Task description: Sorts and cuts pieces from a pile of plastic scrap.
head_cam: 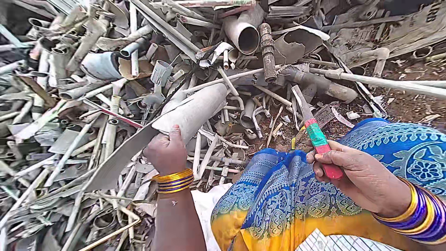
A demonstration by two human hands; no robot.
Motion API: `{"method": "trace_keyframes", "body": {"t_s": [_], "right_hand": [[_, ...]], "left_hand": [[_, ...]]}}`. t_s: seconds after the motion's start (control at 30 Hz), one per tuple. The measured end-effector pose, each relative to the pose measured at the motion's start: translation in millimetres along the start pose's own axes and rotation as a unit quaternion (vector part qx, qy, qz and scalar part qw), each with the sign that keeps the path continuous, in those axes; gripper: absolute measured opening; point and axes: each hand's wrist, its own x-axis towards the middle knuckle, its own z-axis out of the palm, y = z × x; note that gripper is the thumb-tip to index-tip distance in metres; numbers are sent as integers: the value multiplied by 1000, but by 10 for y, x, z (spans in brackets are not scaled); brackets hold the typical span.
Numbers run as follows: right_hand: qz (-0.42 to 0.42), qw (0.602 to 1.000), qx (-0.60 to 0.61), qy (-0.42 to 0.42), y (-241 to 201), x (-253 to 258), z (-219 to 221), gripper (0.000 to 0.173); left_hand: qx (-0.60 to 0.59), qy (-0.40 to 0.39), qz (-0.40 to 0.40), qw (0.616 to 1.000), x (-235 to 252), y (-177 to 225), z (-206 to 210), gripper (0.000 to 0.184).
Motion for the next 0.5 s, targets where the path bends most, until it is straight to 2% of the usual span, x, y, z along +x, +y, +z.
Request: {"method": "trace_keyframes", "body": {"t_s": [0.13, 0.23, 0.3, 0.33, 0.4, 0.47, 0.5], "right_hand": [[2, 1000, 1, -1, -38, -19, -16, 19], [25, 1000, 4, -5, -66, 22, -45, 17], [32, 999, 6, 4, -46, 67, -57, 18], [36, 999, 2, 11, -30, 90, -48, 17], [37, 999, -12, 21, -9, 135, -12, 18], [40, 999, -27, 18, -2, 149, 2, 18], [46, 998, -33, 16, 1, 148, 6, 18]], "left_hand": [[-18, 107, 37, 993, -150, 69, 77, 45], [-59, 168, -6, 984, -113, 130, 228, 43], [-52, 176, -44, 982, 13, 163, 403, 42], [-40, 143, -72, 986, 87, 151, 548, 43], [-70, 23, -141, 987, 217, 34, 1020, 46], [-177, -93, -195, 960, 231, -153, 1710, 47], [-217, -125, -207, 946, 197, -226, 1997, 45]]}}
